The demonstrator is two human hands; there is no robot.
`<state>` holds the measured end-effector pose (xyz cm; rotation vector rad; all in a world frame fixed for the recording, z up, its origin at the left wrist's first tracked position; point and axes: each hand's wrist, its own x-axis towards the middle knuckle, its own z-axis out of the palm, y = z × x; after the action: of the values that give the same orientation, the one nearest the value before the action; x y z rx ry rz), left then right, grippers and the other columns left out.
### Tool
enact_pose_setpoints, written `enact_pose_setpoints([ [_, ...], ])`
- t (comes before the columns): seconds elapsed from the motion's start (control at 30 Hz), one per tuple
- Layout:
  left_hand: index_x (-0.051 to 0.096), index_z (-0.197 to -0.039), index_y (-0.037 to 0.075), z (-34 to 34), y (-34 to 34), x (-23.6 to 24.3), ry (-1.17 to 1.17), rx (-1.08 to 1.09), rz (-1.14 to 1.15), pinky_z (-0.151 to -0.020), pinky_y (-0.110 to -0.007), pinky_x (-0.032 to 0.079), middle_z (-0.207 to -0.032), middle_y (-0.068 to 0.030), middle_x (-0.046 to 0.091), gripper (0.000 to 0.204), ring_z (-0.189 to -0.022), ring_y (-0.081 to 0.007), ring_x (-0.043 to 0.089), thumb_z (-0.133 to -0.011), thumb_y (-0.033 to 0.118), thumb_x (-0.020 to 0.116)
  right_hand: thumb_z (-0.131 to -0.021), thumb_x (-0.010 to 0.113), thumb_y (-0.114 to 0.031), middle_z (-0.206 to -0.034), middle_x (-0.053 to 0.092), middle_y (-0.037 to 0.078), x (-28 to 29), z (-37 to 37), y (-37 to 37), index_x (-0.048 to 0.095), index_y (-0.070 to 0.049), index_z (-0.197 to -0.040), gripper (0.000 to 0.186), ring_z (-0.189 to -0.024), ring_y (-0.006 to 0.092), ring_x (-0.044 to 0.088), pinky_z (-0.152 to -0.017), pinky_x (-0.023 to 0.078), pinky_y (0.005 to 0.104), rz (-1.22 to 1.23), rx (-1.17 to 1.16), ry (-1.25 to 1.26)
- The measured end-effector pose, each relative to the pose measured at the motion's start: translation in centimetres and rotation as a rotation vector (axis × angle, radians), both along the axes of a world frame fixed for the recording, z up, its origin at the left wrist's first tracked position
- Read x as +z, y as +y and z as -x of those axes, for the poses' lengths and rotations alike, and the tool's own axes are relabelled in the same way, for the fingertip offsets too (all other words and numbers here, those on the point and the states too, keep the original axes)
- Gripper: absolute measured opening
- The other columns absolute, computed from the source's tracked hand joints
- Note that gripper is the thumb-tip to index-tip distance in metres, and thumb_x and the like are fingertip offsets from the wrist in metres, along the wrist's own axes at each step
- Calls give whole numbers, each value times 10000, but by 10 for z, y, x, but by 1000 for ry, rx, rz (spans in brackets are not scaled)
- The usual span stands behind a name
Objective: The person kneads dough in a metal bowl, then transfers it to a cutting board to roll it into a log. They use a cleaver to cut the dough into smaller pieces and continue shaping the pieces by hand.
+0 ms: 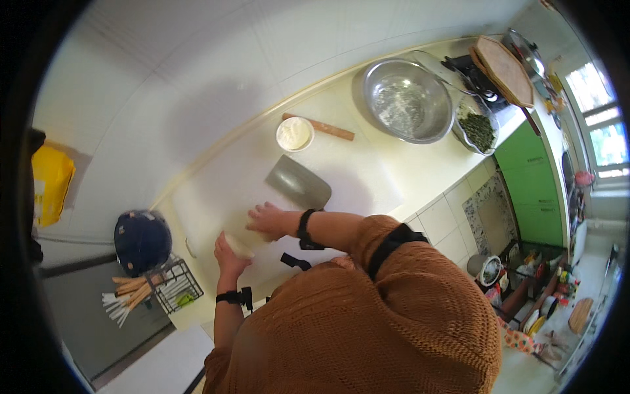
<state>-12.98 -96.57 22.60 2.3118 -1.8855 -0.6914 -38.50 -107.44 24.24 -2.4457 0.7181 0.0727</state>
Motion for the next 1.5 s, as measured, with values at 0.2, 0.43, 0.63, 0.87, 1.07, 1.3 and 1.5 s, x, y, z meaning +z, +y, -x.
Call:
enact_pose_setpoints([
  [0.2,239,-1650,81,-4,2,2,4,-9,-35,-1273,-546,315,-1641,-209,379,1402,-1522,-431,357,-505,183,1041,-749,944,-288,-1314,647,180,34,45,-8,537,-68,-1509,890,-1223,323,640,-1040,532,428,-347,-676,-616],
  [0.43,219,-1657,96,-1,0,-1,0,8,-38,-1266,-558,320,-1640,-187,372,1470,-1521,-424,347,-460,170,1069,-734,973,-307,-1225,706,229,79,303,-70,422,45,-1448,969,-1109,321,726,-952,596,421,131,-1590,-764],
  [0.63,220,-1657,115,5,-5,2,-47,30,-71,-1260,-562,330,-1614,-181,385,1474,-1493,-421,368,-455,173,1072,-782,921,-407,-1197,742,275,12,453,-138,563,30,-1386,827,-1122,411,736,-999,579,459,340,-1715,-258],
  [0.87,246,-1648,103,12,-8,2,-68,75,-64,-1241,-537,395,-1597,-200,410,1518,-1475,-423,414,-385,161,1085,-931,696,-227,-1123,774,216,-29,481,-141,773,-99,-1179,290,-1078,427,731,-962,578,509,345,-1364,220],
  [1.07,258,-1649,113,3,-9,-9,-73,54,-57,-1240,-538,390,-1607,-195,411,1490,-1479,-426,410,-406,132,1078,-903,720,-227,-1078,784,202,9,447,-74,771,-119,-1217,336,-1100,403,725,-961,579,507,1003,-1333,88],
  [1.3,107,-1717,131,5,-6,14,-38,72,-139,-1263,-565,362,-1706,-189,329,1641,-1560,-406,352,-410,185,1098,-908,762,-328,-834,764,185,70,452,9,828,-58,-818,292,-1113,382,709,-950,563,474,414,-1429,-48],
  [1.5,113,-1727,100,27,5,40,-23,186,16,-1281,-547,337,-1716,-208,339,1439,-1565,-405,370,-627,244,1029,-798,813,-161,-1205,733,236,101,505,2,534,-48,-1471,737,-1209,458,641,-1014,543,516,457,-1209,-330],
])
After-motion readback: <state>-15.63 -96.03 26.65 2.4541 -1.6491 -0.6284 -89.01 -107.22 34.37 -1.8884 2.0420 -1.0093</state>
